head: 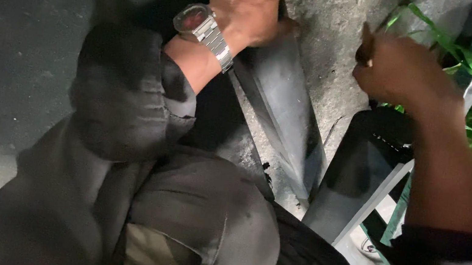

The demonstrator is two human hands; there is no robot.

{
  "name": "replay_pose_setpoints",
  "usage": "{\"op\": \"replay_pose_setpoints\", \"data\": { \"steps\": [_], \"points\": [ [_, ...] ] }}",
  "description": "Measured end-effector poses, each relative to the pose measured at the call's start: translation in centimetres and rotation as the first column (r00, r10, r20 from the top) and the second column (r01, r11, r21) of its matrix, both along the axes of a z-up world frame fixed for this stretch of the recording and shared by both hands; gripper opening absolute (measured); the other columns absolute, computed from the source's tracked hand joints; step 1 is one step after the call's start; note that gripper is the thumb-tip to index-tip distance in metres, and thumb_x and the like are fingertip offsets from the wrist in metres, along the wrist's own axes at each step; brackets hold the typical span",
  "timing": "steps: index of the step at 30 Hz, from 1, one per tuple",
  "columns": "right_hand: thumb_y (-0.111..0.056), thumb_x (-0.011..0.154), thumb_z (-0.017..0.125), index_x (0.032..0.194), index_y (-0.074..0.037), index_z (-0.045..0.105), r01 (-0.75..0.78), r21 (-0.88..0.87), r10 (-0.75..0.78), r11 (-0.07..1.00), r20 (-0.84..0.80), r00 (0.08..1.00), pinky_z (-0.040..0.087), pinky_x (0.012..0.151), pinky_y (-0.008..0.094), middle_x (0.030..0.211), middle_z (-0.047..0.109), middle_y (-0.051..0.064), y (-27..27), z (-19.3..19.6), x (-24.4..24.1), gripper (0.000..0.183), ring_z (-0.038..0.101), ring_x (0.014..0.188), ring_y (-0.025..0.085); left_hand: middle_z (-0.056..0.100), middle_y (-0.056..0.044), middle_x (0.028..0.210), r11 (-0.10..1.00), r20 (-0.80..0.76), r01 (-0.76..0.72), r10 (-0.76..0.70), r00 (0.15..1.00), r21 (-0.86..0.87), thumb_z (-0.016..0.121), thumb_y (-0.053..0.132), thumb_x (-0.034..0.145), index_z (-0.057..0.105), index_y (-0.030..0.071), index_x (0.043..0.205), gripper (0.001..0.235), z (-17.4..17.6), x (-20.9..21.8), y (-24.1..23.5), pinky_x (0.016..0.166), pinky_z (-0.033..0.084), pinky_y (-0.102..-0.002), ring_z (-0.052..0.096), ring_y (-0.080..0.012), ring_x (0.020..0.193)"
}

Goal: Applying a black coating to the ends of curved industrial parts using a brush.

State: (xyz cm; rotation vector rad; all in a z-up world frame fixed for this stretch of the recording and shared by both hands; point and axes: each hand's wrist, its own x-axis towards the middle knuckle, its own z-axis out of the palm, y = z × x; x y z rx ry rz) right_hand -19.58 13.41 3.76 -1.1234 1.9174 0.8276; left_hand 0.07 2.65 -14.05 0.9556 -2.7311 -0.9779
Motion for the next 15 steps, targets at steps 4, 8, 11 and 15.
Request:
{"op": "replay_pose_setpoints", "data": {
  "steps": [4, 8, 11, 15],
  "points": [
    [-0.022, 0.088, 0.070, 0.117, -0.005, 0.075, -0.080, 0.076, 0.080, 0.994, -0.002, 0.997, 0.055, 0.087, 0.055, 0.107, 0.071, 0.028, -0.2, -1.2, 1.5, 0.034, 0.070, 0.096, 0.046, 0.070, -0.018, 0.106, 0.995, 0.016, -0.018, 0.017, 1.000, 0.094, 0.080, 0.055, 0.087, 0.063, 0.003, 0.123, 0.066, -5.0, -1.7, 2.4, 0.083, 0.052, -0.049, 0.067, -0.0361, 0.098],
    [-0.018, 0.092, 0.066, 0.121, -0.003, 0.072, -0.179, 0.128, 0.178, 0.976, 0.018, 0.984, 0.056, 0.090, 0.055, 0.105, 0.071, 0.032, -0.7, -1.4, 4.3, 0.034, 0.070, 0.097, 0.048, 0.072, -0.018, 0.109, 0.953, 0.005, -0.073, 0.075, 0.997, 0.294, 0.081, 0.063, 0.078, 0.062, 0.002, 0.123, 0.077, -4.8, -3.2, 3.4, 0.086, 0.053, -0.048, 0.068, -0.0354, 0.104],
    [-0.017, 0.091, 0.065, 0.120, -0.002, 0.070, -0.201, 0.145, 0.193, 0.969, 0.066, 0.979, 0.055, 0.089, 0.055, 0.103, 0.071, 0.031, -1.3, 0.2, 6.4, 0.033, 0.070, 0.097, 0.047, 0.072, -0.017, 0.111, 0.933, 0.071, -0.098, 0.078, 0.994, 0.347, 0.079, 0.065, 0.079, 0.064, 0.003, 0.122, 0.076, -2.1, -2.5, 2.2, 0.089, 0.054, -0.047, 0.068, -0.0339, 0.107],
    [-0.019, 0.090, 0.066, 0.117, -0.004, 0.070, -0.127, 0.171, 0.115, 0.977, 0.083, 0.990, 0.056, 0.086, 0.053, 0.104, 0.073, 0.024, -1.4, 4.4, 7.0, 0.032, 0.072, 0.094, 0.041, 0.073, -0.016, 0.108, 0.943, 0.049, -0.097, 0.085, 0.995, 0.317, 0.078, 0.065, 0.079, 0.066, 0.005, 0.120, 0.074, 0.9, -1.7, 2.4, 0.085, 0.054, -0.049, 0.069, -0.0350, 0.103]
  ]
}}
